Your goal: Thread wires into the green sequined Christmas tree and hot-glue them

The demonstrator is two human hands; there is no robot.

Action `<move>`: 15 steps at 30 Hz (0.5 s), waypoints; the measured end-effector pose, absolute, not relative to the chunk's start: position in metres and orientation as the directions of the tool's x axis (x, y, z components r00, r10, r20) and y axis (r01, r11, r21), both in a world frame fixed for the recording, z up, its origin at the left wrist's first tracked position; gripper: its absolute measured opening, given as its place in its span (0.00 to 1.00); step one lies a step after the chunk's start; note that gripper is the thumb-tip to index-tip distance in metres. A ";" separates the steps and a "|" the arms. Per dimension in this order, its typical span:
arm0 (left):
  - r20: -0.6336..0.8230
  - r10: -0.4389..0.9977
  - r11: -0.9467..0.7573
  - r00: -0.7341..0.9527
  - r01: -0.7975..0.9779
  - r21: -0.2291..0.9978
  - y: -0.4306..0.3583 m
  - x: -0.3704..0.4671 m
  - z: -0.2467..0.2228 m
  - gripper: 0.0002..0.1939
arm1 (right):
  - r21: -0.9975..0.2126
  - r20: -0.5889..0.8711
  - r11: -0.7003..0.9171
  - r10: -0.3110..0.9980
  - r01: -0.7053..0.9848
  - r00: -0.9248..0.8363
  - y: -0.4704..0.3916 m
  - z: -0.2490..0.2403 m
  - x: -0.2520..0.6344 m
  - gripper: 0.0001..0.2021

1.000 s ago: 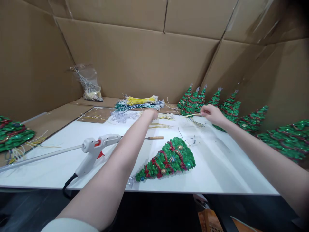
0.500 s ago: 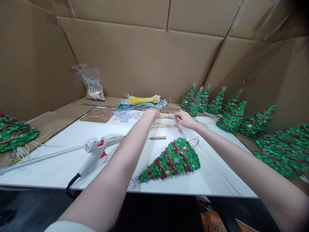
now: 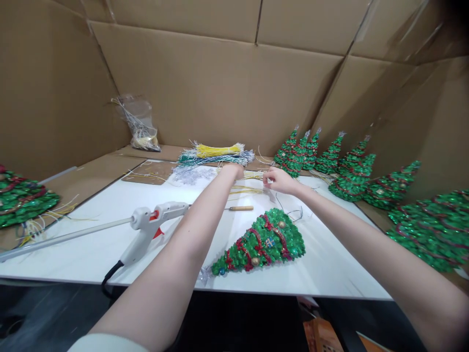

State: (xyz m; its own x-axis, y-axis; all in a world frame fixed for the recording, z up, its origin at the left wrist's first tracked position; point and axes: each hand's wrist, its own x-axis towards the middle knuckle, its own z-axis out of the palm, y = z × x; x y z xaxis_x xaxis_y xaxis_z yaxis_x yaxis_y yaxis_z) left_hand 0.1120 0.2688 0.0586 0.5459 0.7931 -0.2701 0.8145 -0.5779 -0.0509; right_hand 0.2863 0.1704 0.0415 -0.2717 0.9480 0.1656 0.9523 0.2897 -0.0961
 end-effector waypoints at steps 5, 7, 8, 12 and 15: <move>-0.275 0.801 -0.564 0.532 0.824 -0.049 0.266 0.113 0.060 0.17 | -0.115 0.089 0.318 0.947 0.941 -0.309 0.166 0.044 0.288 0.05; -0.277 0.803 -0.560 0.528 0.827 -0.048 0.266 0.113 0.061 0.17 | -0.105 0.092 0.304 0.951 0.947 -0.295 0.166 0.043 0.288 0.07; -0.277 0.804 -0.559 0.526 0.828 -0.048 0.265 0.113 0.061 0.17 | -0.097 0.095 0.297 0.953 0.950 -0.288 0.166 0.041 0.288 0.08; -0.278 0.804 -0.558 0.526 0.828 -0.048 0.267 0.113 0.060 0.17 | -0.068 0.091 0.292 0.954 0.954 -0.285 0.169 0.033 0.289 0.08; -0.276 0.803 -0.561 0.529 0.826 -0.049 0.268 0.114 0.059 0.17 | -0.057 0.093 0.303 0.950 0.951 -0.297 0.171 0.027 0.288 0.08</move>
